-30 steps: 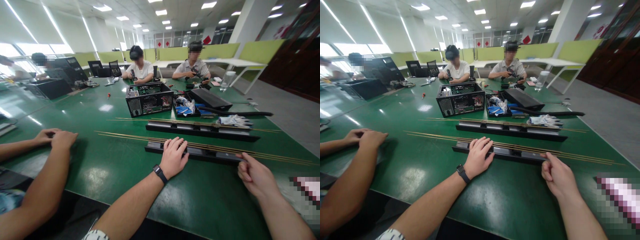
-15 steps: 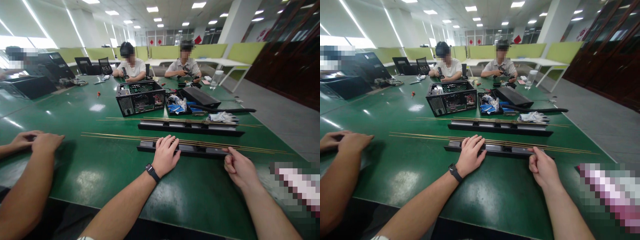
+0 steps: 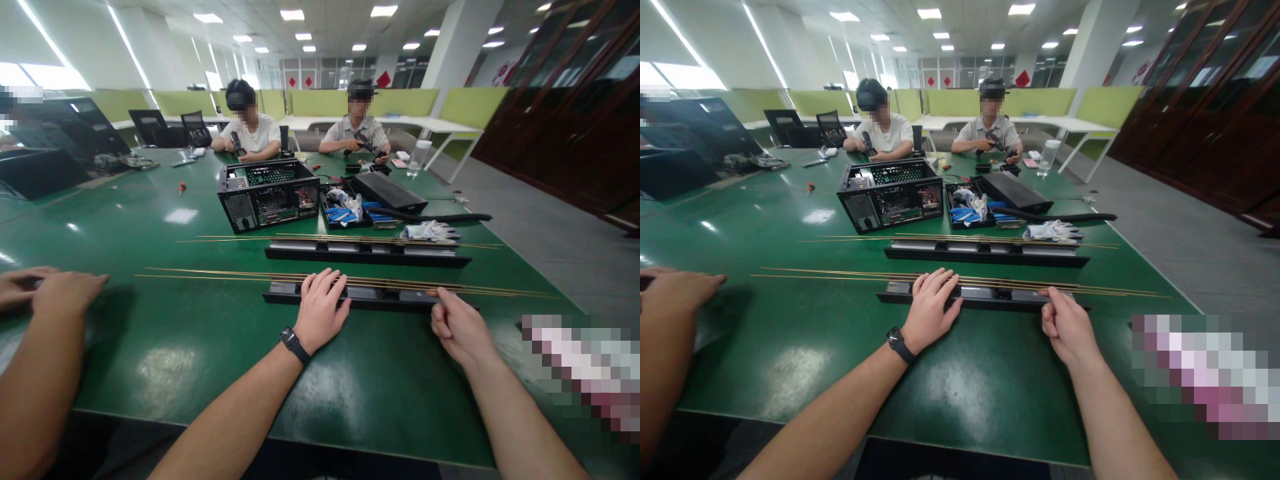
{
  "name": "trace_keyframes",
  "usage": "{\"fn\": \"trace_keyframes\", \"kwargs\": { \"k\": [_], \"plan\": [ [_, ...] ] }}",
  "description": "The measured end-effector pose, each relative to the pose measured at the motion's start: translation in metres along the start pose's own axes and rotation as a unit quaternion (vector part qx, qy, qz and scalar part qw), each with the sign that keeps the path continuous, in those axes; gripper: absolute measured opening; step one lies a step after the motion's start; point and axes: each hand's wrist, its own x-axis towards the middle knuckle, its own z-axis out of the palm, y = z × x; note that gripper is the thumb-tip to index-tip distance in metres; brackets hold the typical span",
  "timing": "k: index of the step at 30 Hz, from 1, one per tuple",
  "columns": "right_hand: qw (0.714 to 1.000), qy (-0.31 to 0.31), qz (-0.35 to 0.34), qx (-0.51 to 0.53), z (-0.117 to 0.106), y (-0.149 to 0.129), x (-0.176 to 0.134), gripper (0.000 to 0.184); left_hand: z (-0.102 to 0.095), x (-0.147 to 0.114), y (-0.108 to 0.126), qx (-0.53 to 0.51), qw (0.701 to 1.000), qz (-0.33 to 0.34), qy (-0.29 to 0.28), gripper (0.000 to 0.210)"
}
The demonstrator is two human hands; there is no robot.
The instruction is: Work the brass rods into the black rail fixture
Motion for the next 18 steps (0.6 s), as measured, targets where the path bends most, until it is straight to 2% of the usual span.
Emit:
{"fn": "trace_keyframes", "kwargs": {
  "k": [6,18],
  "plan": [
    [1.000,-0.019,0.015,-0.013,0.0020,-0.0008,-0.0022,0.038,-0.0010,0.0002,0.0002,-0.001,1.000,0.002,-0.001,0.043],
    [1.000,0.006,-0.006,-0.002,0.0005,-0.0021,-0.0013,0.033,-0.0005,0.0002,0.0006,0.003,1.000,0.003,0.001,0.043]
  ]
}}
